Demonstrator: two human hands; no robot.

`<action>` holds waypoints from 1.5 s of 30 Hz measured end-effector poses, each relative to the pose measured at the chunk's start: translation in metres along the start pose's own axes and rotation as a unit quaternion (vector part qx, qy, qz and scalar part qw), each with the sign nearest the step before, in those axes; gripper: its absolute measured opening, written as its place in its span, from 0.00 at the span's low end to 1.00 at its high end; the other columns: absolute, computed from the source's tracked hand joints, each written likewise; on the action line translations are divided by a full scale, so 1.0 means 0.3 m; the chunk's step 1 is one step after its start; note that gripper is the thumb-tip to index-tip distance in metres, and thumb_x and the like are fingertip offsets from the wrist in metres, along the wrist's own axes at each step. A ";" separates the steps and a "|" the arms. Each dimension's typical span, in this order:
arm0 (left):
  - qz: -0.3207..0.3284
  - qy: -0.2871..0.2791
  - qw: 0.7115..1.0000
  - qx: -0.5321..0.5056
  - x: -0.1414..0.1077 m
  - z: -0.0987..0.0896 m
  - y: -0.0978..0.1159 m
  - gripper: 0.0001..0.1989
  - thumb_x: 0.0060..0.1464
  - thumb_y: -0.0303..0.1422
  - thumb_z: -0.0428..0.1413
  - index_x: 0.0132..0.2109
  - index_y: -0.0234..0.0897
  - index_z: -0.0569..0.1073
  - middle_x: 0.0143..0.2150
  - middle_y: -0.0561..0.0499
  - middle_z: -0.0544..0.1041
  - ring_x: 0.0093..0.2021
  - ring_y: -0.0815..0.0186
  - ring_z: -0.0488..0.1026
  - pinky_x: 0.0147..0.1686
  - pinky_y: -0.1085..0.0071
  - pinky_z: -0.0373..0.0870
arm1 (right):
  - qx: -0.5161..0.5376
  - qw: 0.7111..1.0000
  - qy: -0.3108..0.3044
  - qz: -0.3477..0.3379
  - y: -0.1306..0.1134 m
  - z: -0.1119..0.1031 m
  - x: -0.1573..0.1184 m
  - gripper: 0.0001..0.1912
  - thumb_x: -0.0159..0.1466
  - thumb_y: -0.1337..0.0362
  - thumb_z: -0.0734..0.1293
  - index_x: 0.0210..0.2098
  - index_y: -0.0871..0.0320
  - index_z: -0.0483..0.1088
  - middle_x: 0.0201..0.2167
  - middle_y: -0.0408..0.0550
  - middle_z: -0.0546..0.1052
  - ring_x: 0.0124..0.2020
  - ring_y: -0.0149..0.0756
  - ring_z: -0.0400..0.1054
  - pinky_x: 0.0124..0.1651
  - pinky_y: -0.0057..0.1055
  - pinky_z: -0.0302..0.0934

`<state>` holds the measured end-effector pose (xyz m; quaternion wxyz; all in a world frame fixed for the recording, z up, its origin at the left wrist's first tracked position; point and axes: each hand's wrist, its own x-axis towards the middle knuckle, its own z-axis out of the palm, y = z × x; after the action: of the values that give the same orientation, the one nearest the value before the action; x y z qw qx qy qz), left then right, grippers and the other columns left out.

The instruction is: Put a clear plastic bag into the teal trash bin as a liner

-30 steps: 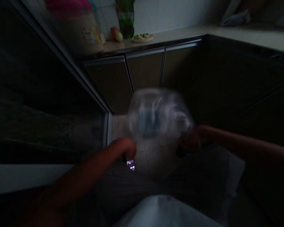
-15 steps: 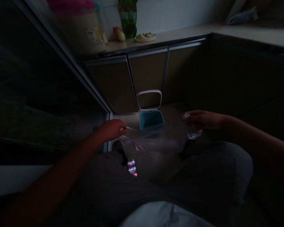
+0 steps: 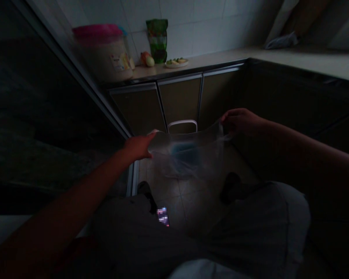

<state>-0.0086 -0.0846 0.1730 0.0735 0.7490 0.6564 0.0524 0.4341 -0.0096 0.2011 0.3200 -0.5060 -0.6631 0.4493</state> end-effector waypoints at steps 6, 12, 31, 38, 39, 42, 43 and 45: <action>-0.062 0.043 0.989 -0.127 0.069 -0.031 0.024 0.55 0.40 0.44 0.77 0.72 0.41 0.63 0.40 0.41 0.83 0.58 0.40 0.76 0.56 0.55 0.71 | -0.203 0.977 0.064 0.000 -0.091 0.000 0.030 0.14 0.70 0.66 0.68 0.49 0.66 0.82 0.36 0.52 0.81 0.35 0.32 0.73 0.46 0.32 0.70; -0.120 -0.050 0.986 0.106 0.065 -0.089 0.132 0.74 0.45 0.46 0.74 0.80 0.42 0.30 0.57 0.31 0.80 0.57 0.41 0.77 0.55 0.51 0.72 | -0.315 0.934 0.134 -0.097 -0.050 0.006 0.081 0.23 0.64 0.68 0.72 0.59 0.59 0.79 0.57 0.54 0.81 0.56 0.47 0.76 0.63 0.41 0.67; -0.122 -0.082 0.976 0.161 0.038 0.182 0.131 0.72 0.52 0.43 0.71 0.77 0.39 0.19 0.56 0.30 0.81 0.53 0.45 0.81 0.50 0.56 0.75 | -0.471 0.882 0.023 0.000 0.215 0.131 0.013 0.53 0.60 0.57 0.75 0.78 0.50 0.48 0.65 0.60 0.73 0.56 0.56 0.74 0.52 0.43 0.71; -0.082 -0.119 0.985 0.093 0.017 0.319 0.144 0.73 0.52 0.45 0.70 0.77 0.39 0.19 0.58 0.32 0.81 0.54 0.49 0.81 0.47 0.62 0.74 | -0.498 0.863 -0.057 0.070 0.269 0.184 -0.027 0.53 0.63 0.58 0.75 0.80 0.50 0.46 0.67 0.63 0.69 0.58 0.58 0.73 0.55 0.45 0.70; -0.076 -0.126 0.986 0.084 0.018 0.326 0.148 0.73 0.51 0.45 0.71 0.77 0.39 0.19 0.58 0.33 0.81 0.54 0.49 0.81 0.47 0.62 0.73 | -0.502 0.859 -0.069 0.078 0.267 0.190 -0.030 0.51 0.63 0.58 0.75 0.79 0.50 0.49 0.66 0.63 0.70 0.58 0.58 0.74 0.55 0.45 0.70; -0.057 -0.145 0.985 0.072 0.026 0.328 0.158 0.74 0.49 0.45 0.72 0.77 0.40 0.20 0.59 0.34 0.81 0.55 0.48 0.81 0.47 0.62 0.73 | -0.515 0.846 -0.100 0.089 0.251 0.193 -0.034 0.44 0.64 0.58 0.75 0.76 0.50 0.59 0.63 0.63 0.71 0.57 0.55 0.75 0.55 0.42 0.70; -0.049 -0.145 0.985 0.073 0.030 0.323 0.161 0.75 0.48 0.45 0.72 0.78 0.41 0.20 0.59 0.34 0.81 0.55 0.48 0.81 0.47 0.62 0.72 | -0.520 0.843 -0.110 0.086 0.244 0.188 -0.035 0.42 0.64 0.58 0.75 0.75 0.50 0.61 0.63 0.62 0.72 0.56 0.54 0.75 0.55 0.42 0.70; -0.033 -0.141 0.987 0.076 0.036 0.310 0.164 0.75 0.48 0.45 0.73 0.78 0.41 0.21 0.59 0.34 0.80 0.55 0.48 0.81 0.47 0.62 0.72 | -0.531 0.834 -0.123 0.082 0.228 0.172 -0.043 0.38 0.65 0.57 0.74 0.73 0.48 0.64 0.62 0.61 0.72 0.55 0.52 0.75 0.54 0.41 0.70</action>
<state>0.0569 -0.0841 0.0902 0.1103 0.7301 0.6660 -0.1060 0.4185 -0.0302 0.1184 -0.1198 -0.5911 -0.7899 0.1107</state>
